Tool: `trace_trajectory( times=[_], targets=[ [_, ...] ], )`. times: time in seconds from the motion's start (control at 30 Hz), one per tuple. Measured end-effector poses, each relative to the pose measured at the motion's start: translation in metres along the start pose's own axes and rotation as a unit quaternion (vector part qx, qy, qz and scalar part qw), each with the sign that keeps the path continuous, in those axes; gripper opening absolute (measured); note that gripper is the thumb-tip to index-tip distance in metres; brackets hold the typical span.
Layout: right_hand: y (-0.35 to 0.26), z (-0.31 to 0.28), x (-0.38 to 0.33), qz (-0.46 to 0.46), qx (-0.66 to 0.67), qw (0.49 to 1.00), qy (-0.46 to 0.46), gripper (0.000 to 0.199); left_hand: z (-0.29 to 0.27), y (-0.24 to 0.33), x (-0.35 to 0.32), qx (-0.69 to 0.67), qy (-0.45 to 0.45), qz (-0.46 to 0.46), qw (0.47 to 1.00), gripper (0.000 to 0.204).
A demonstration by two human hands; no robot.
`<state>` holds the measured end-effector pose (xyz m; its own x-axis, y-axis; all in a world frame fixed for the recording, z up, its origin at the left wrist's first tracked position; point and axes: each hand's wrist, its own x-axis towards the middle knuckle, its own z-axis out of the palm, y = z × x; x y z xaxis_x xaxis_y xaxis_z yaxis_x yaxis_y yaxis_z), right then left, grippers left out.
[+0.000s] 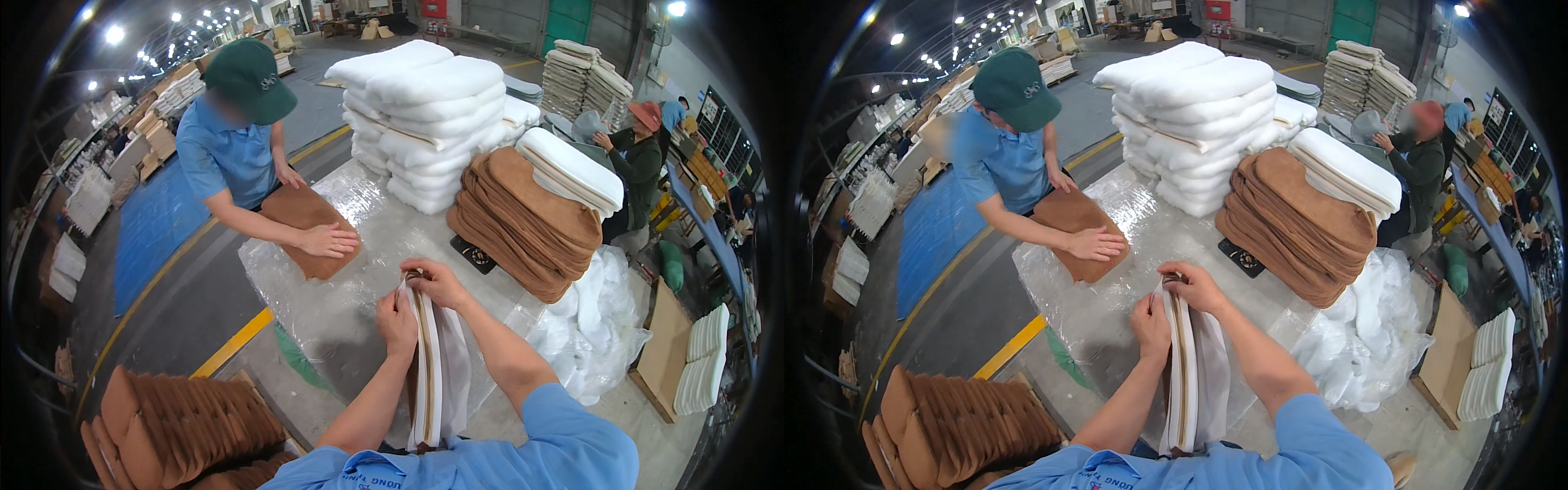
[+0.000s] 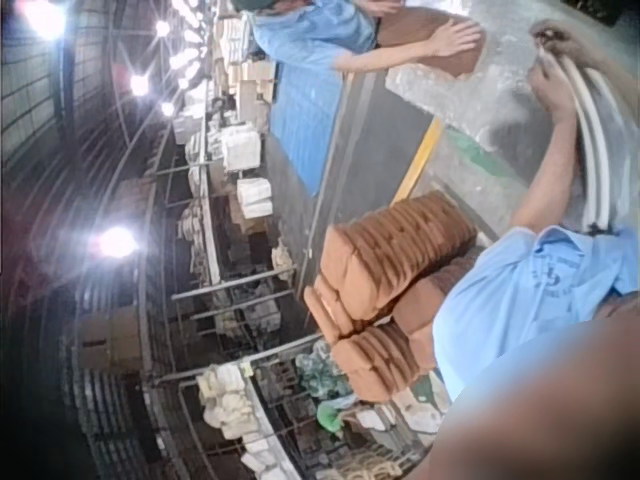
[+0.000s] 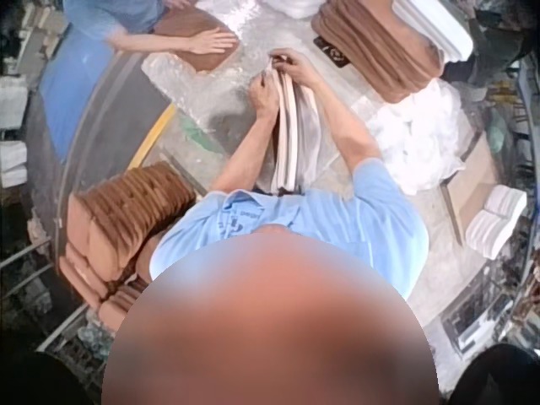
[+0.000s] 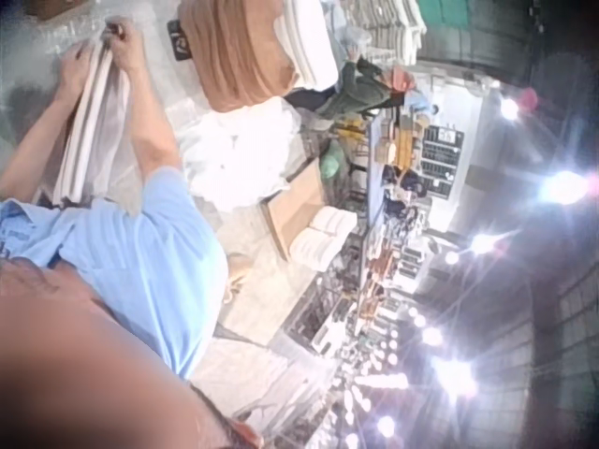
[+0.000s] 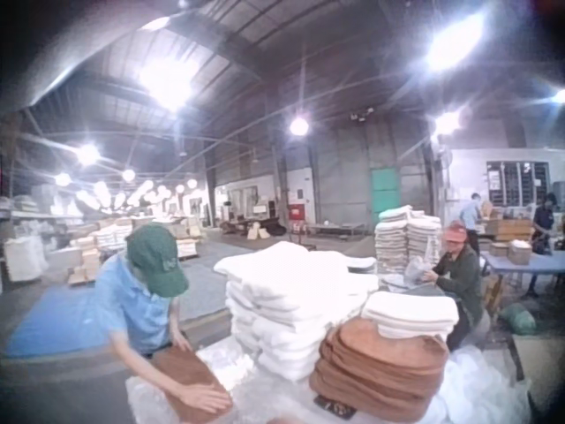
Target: The person repeatedly picks up brown fabric covers and white foam inserts, inserts the foam into the covers, and stacks the finished cushions. The person works at a table in a factory setting with other workers nearby.
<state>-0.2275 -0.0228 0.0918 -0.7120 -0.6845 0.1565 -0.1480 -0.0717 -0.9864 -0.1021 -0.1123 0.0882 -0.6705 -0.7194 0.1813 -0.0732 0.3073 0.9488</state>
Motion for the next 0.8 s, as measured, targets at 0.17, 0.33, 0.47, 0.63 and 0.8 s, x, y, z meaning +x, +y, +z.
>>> trace_trajectory(
  times=[0.17,0.33,0.47,0.63,0.8],
  targets=[
    [-0.01,-0.024,0.002,0.003,-0.06,0.996,-0.073,0.017,0.003,0.008,0.007,-0.049,-0.062,-0.018,0.997,0.033],
    [0.011,0.001,-0.016,0.012,0.058,0.997,0.05,0.013,-0.004,0.002,0.068,-0.247,-0.063,-0.113,0.96,0.048],
    [0.015,0.011,-0.035,-0.015,0.113,0.988,0.106,0.014,0.018,0.001,0.115,-0.283,-0.169,-0.126,0.936,0.062],
    [0.021,0.009,-0.038,-0.014,0.103,0.989,0.108,0.014,0.055,-0.059,0.122,-0.294,-0.316,-0.17,0.886,0.07],
    [0.03,-0.028,-0.032,0.049,0.153,0.984,0.077,0.024,0.083,-0.079,0.106,-0.389,-0.37,-0.271,0.799,0.075]
  ],
)
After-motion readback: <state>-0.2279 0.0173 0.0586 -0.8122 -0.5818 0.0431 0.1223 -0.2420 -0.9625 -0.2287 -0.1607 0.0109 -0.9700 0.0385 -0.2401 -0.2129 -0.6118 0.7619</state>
